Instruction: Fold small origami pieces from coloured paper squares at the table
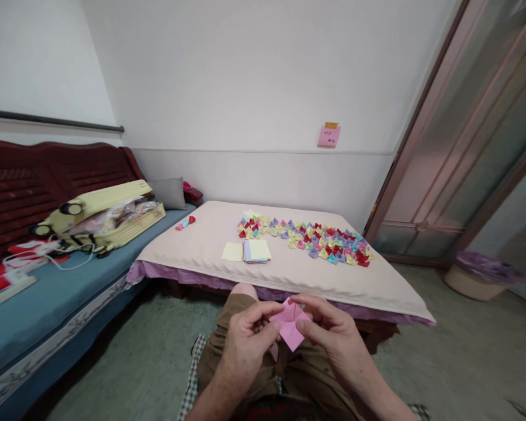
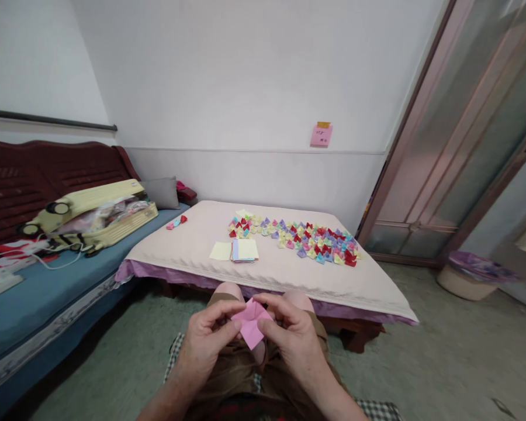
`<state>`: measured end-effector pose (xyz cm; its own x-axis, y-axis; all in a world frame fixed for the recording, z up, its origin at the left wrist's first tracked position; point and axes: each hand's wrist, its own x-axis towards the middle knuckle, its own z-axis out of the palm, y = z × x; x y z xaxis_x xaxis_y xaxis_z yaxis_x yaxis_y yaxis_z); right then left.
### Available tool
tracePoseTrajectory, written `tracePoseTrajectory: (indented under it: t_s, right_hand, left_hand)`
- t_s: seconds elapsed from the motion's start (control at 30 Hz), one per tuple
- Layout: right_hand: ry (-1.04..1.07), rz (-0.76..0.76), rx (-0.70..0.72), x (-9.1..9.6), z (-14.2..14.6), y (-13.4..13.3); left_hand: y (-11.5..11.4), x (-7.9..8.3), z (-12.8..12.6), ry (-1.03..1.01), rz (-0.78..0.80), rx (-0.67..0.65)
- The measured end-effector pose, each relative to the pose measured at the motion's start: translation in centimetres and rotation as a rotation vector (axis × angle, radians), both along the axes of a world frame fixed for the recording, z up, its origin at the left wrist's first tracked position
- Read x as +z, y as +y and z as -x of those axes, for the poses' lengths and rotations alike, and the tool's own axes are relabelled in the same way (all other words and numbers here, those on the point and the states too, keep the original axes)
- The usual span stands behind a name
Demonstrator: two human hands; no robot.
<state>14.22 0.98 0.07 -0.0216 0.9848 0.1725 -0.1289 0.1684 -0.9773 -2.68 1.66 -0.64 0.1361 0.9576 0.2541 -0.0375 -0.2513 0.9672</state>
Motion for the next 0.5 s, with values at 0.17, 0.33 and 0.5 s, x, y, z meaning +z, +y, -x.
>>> tracePoseTrajectory:
  t_s: [0.17, 0.33, 0.5]
  right_hand:
    - [-0.003, -0.003, 0.003, 0.4, 0.2, 0.0]
    - [-0.042, 0.007, 0.016, 0.9, 0.8, -0.2]
    - [-0.051, 0.023, -0.004, 0.6, 1.1, -0.2]
  left_hand:
    - [0.1, 0.2, -0.1, -0.090, -0.006, -0.035]
    - [-0.1, 0.4, -0.8, -0.139, 0.112, -0.078]
    - [-0.2, -0.1, -1.2, -0.153, 0.189, 0.002]
